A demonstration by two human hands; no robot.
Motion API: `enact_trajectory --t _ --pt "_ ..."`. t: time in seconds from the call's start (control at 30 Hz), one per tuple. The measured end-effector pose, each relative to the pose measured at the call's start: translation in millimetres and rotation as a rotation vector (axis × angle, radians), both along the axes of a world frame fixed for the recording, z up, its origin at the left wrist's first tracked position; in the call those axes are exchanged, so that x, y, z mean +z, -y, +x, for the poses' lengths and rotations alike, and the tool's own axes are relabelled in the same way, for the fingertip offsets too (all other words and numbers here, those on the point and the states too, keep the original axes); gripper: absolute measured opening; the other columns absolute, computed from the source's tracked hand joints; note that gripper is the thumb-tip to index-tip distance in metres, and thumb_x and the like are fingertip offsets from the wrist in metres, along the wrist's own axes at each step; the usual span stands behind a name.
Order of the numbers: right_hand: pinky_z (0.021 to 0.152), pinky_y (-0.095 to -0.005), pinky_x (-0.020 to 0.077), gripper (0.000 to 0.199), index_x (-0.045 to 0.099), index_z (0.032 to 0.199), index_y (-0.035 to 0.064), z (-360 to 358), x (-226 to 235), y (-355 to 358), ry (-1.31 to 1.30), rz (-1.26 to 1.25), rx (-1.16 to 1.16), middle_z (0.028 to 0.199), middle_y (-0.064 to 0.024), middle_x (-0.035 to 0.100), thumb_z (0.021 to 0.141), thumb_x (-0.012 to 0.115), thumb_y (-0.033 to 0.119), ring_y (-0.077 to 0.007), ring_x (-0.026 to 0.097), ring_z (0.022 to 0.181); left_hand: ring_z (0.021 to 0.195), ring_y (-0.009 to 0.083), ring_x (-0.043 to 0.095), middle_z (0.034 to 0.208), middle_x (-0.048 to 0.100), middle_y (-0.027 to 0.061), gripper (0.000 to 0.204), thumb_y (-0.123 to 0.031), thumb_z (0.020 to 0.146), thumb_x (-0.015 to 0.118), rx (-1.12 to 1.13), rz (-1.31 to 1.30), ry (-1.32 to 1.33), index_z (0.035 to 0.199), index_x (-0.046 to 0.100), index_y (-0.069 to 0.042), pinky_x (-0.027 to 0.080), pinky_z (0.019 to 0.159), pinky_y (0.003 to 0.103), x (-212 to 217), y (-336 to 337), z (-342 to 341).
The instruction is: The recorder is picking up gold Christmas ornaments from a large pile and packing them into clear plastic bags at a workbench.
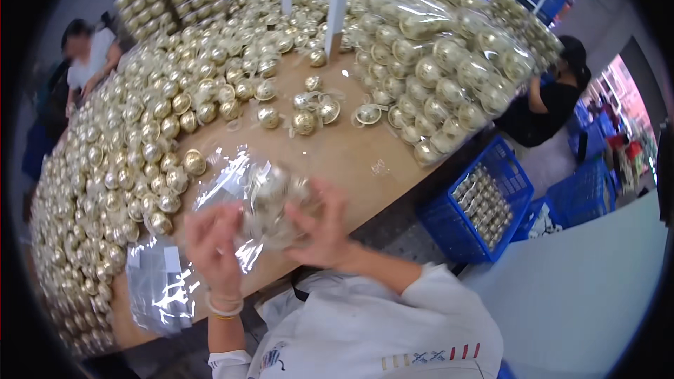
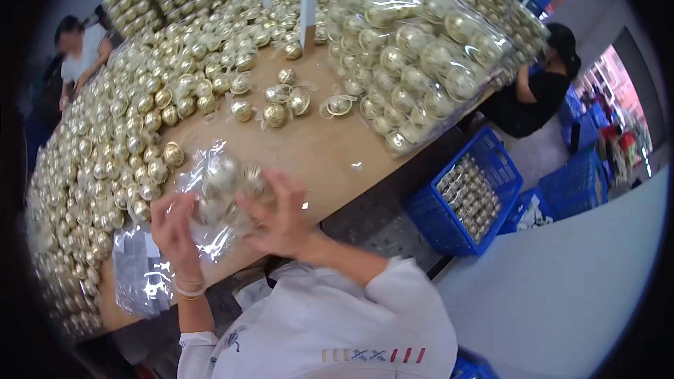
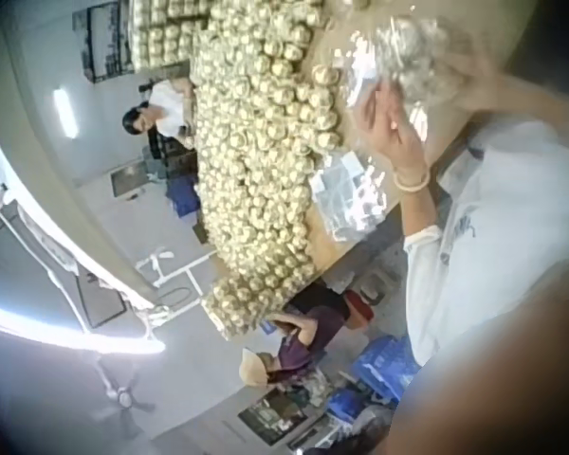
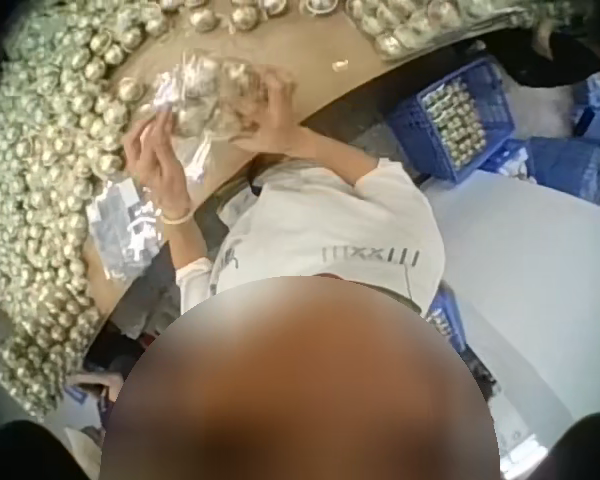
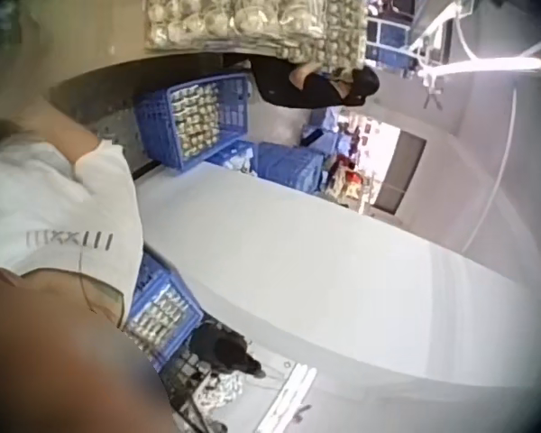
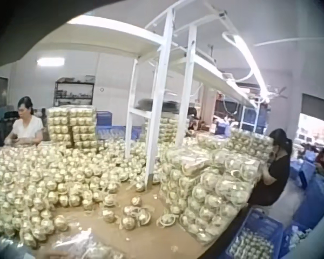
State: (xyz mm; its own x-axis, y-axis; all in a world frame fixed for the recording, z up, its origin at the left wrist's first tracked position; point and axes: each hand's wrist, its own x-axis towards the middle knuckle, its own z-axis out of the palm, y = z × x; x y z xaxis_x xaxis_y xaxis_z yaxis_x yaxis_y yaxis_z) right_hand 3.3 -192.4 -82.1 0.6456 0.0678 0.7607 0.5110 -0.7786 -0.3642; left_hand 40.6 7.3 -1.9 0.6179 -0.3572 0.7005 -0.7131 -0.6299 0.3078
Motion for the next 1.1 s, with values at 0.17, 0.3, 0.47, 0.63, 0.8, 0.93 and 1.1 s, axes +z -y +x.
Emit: enact_trajectory --t 0.17,0.3,0.47,0.63,0.8,0.93,1.1 --pt "0.105 -0.048 0.0295 0.08 0.058 0.132 0.0148 44 209 146 0.334 -0.455 -0.504 0.139 -0.0194 0.041 0.062 0.076 0.048 -0.0369 0.041 0.123 0.136 0.0383 0.033 0.148 0.034 0.0203 0.075 -0.048 0.087 0.061 0.168 0.12 -0.243 0.143 0.039 -0.002 0.026 0.112 0.047 -57 -16 60" --pt "0.102 -0.0475 0.0388 0.085 0.053 0.135 0.0147 184 309 272 -0.104 -0.603 -0.622 0.135 -0.0219 0.047 0.06 0.075 0.048 -0.0389 0.046 0.122 0.131 0.0397 0.036 0.141 0.042 0.0214 0.089 -0.054 0.076 0.071 0.374 0.468 -0.415 0.14 0.041 0.0 0.029 0.11 0.047 -115 -28 67" --pt "0.096 -0.0377 0.047 0.084 0.054 0.133 0.0068 267 296 415 -0.584 -0.739 -0.603 0.128 -0.0191 0.059 0.062 0.08 0.044 -0.0307 0.061 0.111 0.12 0.0391 0.043 0.129 0.047 0.0231 0.105 -0.055 0.057 0.084 0.273 0.24 -0.475 0.134 0.043 0.003 0.034 0.104 0.044 -112 -31 75" --pt "0.102 -0.0707 0.027 0.046 0.056 0.126 0.0142 235 291 315 -0.53 -0.891 -1.158 0.121 -0.0089 0.064 0.081 0.064 0.018 -0.0296 0.062 0.111 0.114 0.0406 0.044 0.121 0.048 0.0253 0.104 -0.042 0.045 0.092 0.239 0.167 -0.517 0.128 0.047 0.003 0.039 0.099 0.045 -104 -25 83" --pt "0.088 -0.0369 0.0481 0.043 0.06 0.124 0.0072 153 139 110 -0.455 -0.168 0.077 0.114 -0.0147 0.065 0.083 0.07 0.016 -0.027 0.064 0.099 0.096 0.028 0.05 0.098 0.054 0.0106 0.048 -0.022 0.074 0.079 0.328 -0.243 -0.213 0.11 0.055 -0.003 0.039 0.087 0.042 -97 -18 75" --pt "0.078 -0.0347 0.0531 0.043 0.055 0.127 -0.0001 99 24 24 -0.611 0.106 0.463 0.105 -0.0134 0.067 0.092 0.064 0.023 -0.0218 0.065 0.085 0.08 0.0204 0.05 0.082 0.052 0.0038 0.029 -0.025 0.081 0.073 0.316 -0.302 -0.316 0.098 0.06 -0.006 0.035 0.074 0.036 -65 -6 70" --pt "0.065 -0.0261 0.0509 0.029 0.058 0.121 0.0016 75 27 12 -0.885 1.401 1.02 0.098 -0.0097 0.066 0.095 0.059 0.016 -0.0109 0.062 0.077 0.067 0.015 0.045 0.074 0.049 0.0024 0.019 -0.021 0.081 0.072 0.253 -0.279 -0.233 0.083 0.061 -0.005 0.032 0.068 0.031 -41 -7 55"
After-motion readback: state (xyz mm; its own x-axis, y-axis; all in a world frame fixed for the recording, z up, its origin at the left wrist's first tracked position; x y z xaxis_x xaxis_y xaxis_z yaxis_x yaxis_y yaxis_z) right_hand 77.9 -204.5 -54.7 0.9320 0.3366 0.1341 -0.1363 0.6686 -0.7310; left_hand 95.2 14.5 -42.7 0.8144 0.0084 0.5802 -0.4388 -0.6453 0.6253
